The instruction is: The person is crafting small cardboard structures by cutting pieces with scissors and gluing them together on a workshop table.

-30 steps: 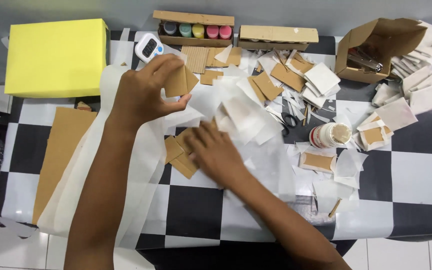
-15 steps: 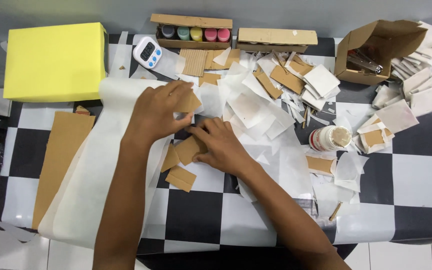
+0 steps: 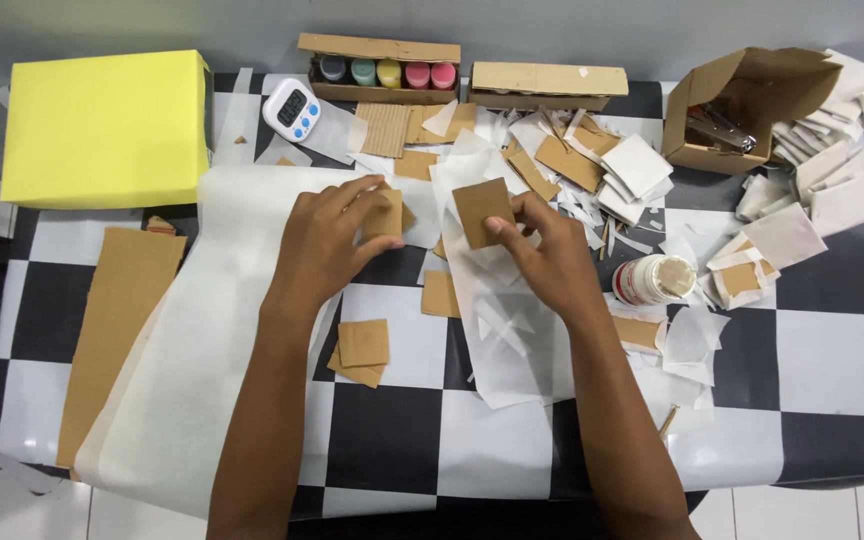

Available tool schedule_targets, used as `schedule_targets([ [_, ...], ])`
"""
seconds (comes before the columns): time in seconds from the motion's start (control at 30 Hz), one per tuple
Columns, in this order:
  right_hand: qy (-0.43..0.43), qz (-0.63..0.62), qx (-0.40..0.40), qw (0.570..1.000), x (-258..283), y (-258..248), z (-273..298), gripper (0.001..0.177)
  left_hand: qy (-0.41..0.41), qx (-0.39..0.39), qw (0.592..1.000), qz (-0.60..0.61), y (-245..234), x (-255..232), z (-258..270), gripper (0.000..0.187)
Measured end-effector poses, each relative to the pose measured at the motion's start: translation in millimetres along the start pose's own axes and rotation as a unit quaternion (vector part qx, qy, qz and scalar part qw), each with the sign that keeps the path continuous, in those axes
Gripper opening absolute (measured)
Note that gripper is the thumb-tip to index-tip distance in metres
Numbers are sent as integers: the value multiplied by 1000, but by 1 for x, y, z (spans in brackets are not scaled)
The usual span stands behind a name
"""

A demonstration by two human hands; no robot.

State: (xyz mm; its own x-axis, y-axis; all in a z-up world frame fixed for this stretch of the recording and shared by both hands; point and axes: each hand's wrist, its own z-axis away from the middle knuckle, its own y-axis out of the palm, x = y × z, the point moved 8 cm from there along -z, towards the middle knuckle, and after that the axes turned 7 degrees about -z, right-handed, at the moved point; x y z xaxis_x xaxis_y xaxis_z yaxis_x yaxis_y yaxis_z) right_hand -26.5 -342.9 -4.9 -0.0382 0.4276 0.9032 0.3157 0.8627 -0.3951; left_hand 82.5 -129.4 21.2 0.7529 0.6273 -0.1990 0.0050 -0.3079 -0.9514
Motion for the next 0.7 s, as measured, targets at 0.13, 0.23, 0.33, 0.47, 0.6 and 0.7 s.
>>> schedule_targets([
  [0.13, -52, 138, -17, 989, 5, 9, -2, 14, -5, 0, 1000, 22, 2, -9, -3, 28],
  [0.23, -43, 201, -33, 978, -6, 16, 2, 20, -10, -3, 1000, 22, 15, -5, -2, 16],
  [0.33, -29, 196, -71, 978, -11, 9, 6, 25, -3, -17, 999, -43, 20, -13, 1, 13],
  [0.47, -33, 182, -72, 980, -26, 7, 3, 26, -24, -37, 996, 78, 22, -34, 1, 34],
  [0.6, 8, 20, -84, 996, -48, 8, 3, 22, -87, -53, 986, 134, 29, -52, -2, 25],
  [0.7, 49, -131, -122, 983, -51, 0, 6, 19, -121, -73, 969, 200, 26, -61, -6, 44],
])
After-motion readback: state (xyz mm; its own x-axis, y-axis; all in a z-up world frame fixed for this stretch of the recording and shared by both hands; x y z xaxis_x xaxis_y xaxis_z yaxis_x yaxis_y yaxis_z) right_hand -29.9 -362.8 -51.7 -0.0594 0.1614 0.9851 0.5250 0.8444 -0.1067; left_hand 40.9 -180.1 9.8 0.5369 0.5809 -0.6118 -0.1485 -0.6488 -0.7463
